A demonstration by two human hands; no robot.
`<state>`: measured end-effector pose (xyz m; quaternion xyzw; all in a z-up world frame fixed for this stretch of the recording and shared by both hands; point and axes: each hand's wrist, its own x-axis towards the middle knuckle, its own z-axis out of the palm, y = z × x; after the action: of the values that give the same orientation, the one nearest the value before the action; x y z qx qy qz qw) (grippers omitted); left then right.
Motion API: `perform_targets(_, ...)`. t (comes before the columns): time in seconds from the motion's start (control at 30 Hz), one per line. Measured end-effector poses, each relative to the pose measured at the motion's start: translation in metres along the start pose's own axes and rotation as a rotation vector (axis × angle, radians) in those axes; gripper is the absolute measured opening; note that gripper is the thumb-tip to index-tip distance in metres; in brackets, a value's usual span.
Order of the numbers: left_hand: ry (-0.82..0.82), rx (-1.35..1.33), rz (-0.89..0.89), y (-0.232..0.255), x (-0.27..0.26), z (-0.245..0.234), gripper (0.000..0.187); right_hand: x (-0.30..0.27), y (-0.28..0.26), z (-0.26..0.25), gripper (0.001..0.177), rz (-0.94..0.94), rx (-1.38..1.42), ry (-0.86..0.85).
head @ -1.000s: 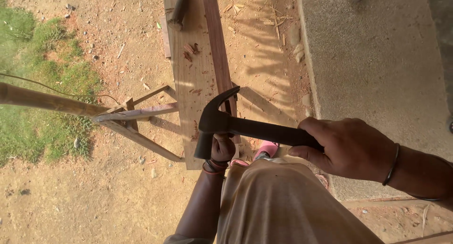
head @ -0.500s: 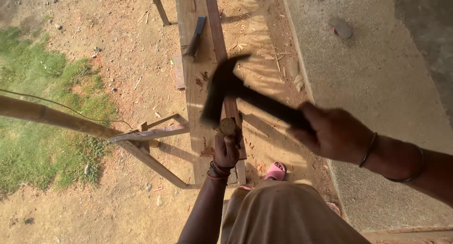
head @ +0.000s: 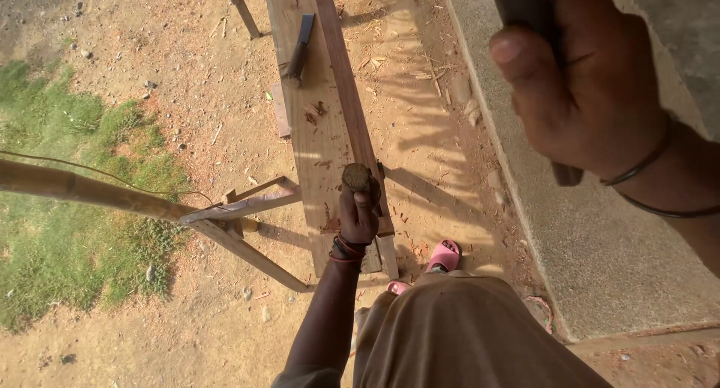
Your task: Chisel a rectangular mortise into a wooden beam using a hammer and chisel.
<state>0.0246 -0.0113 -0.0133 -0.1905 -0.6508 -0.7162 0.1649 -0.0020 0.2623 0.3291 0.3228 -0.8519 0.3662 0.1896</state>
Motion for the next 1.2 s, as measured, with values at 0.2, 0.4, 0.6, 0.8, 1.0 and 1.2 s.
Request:
perform_targets(0.2, 0.045, 0.319, 0.172, 0.025, 0.012, 0.006, 0.055, -0.079, 0.044, 0.077, 0.042, 0.166, -0.347, -0.696)
perform_targets(0.4, -0.035, -0.005, 0.074, 0.006, 0.008, 0.003, 0.041, -0.061, 0.03, 0.04, 0.034, 0.279, -0.131, -0.538)
perform_targets(0.6, -0.032, -0.071, 0.045, 0.015, 0.012, 0.007, 0.041, -0.016, 0.01, -0.005, 0.036, 0.115, 0.035, 0.006)
perform_targets(0.8, 0.012, 0.068, 0.05, 0.03, 0.017, 0.01, 0.057, -0.077, 0.03, 0.085, 0.039, 0.363, -0.382, -0.836)
perform_targets(1.0, 0.024, 0.032, 0.04, 0.016, 0.009, 0.008, 0.058, -0.115, 0.051, 0.092, 0.047, 0.561, -0.142, -0.696)
perform_targets(1.2, -0.011, 0.06, 0.002, 0.049, 0.018, 0.006, 0.062, -0.223, 0.118, 0.154, 0.045, 0.838, 0.004, -0.435)
